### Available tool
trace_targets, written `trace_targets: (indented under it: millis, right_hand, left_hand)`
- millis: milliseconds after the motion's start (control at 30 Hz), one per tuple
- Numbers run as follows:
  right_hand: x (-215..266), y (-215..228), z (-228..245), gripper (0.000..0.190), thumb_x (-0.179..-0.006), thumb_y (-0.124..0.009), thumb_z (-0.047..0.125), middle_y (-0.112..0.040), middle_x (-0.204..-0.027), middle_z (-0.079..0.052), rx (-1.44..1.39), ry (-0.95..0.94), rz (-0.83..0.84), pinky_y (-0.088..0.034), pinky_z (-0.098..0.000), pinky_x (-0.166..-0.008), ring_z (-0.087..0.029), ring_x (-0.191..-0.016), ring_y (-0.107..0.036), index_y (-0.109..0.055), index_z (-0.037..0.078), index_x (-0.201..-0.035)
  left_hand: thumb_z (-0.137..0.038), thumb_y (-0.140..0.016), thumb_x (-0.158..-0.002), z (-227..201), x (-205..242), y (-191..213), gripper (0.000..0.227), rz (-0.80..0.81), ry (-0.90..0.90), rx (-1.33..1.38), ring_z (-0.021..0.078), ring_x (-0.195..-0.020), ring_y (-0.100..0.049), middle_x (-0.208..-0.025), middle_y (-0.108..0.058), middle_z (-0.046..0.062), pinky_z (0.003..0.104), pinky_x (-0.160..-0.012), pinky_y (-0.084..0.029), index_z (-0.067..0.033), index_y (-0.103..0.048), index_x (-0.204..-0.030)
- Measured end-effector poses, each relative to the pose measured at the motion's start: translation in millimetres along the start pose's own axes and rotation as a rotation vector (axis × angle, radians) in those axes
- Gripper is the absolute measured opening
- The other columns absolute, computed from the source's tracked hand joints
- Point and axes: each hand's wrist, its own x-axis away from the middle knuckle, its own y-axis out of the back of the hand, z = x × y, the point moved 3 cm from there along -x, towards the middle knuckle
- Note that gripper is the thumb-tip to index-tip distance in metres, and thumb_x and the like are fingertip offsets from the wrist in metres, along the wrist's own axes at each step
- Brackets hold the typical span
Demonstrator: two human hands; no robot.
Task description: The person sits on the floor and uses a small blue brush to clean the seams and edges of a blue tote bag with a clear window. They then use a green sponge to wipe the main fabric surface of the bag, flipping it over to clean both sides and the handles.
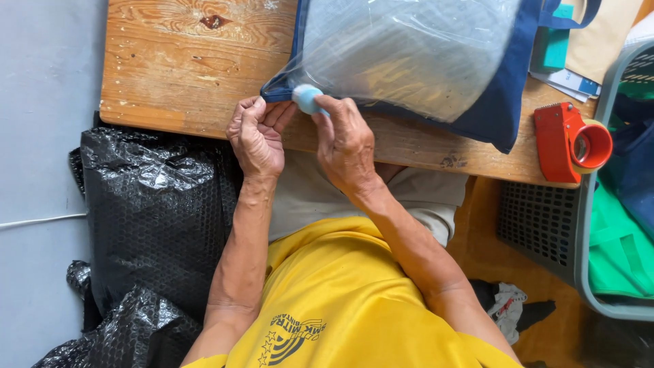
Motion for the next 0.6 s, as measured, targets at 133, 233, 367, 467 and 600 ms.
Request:
trace_targets:
  millis: [133,233,367,467,600]
  right_hand:
    - [1.5,-48.6,12.3,0.024,-0.102,-0.061,0.009,-0.057,-0.090,-0.008,-0.030,-0.028,-0.002,-0.056,-0.0439,-0.074,-0.036,-0.085,-0.068,-0.059,0.015,-0.125]
    - [1.7,-62.9,19.3,0.022,-0.102,-0.063,0.017,-0.065,-0.095,-0.009,-0.388,-0.071,0.085,-0.058,-0.0421,-0.080,-0.039,-0.095,-0.071,-0.063,0.018,-0.124]
    - [0.1,-41.5,13.5,0.025,-0.104,-0.060,0.016,-0.064,-0.094,-0.008,-0.226,-0.034,0.047,-0.059,-0.0417,-0.080,-0.034,-0.092,-0.071,-0.062,0.017,-0.129]
    - [1.5,-28.4,0.4,0.024,-0.105,-0.061,0.016,-0.064,-0.094,-0.008,-0.199,-0.027,0.003,-0.059,-0.0401,-0.077,-0.034,-0.088,-0.071,-0.062,0.015,-0.129]
    - [9.3,-33.0,-5.0,0.025,-0.106,-0.059,0.016,-0.061,-0.092,-0.010,-0.125,-0.015,0.008,-0.058,-0.0430,-0.074,-0.037,-0.085,-0.069,-0.060,0.014,-0.131]
  left_hand:
    - [-0.007,-0.064,-0.093,32.8,-23.9,45.6,0.011,-0.019,0.003,0.019,0.0302,-0.080,-0.079,-0.081,-0.073,0.022,0.046,-0.076,-0.069,0.0032,-0.063,-0.093]
    - [-0.014,-0.059,-0.094,31.3,-38.7,68.2,0.013,-0.069,-0.067,-0.032,0.0208,-0.077,-0.076,-0.080,-0.075,0.017,0.039,-0.076,-0.068,-0.0025,-0.066,-0.093]
    - [-0.021,-0.062,-0.097,8.1,-12.0,23.5,0.017,-0.064,0.001,0.005,0.0213,-0.076,-0.076,-0.081,-0.074,0.015,0.035,-0.072,-0.068,-0.0042,-0.065,-0.093]
    - [-0.027,-0.064,-0.100,14.8,0.6,3.8,0.020,-0.033,0.042,0.055,0.0252,-0.079,-0.079,-0.086,-0.076,0.014,0.036,-0.070,-0.070,-0.0073,-0.065,-0.095]
    - [-0.020,-0.069,-0.099,44.1,-17.1,18.8,0.017,-0.098,-0.020,-0.060,0.0219,-0.075,-0.079,-0.083,-0.076,0.013,0.034,-0.067,-0.069,-0.0063,-0.064,-0.091]
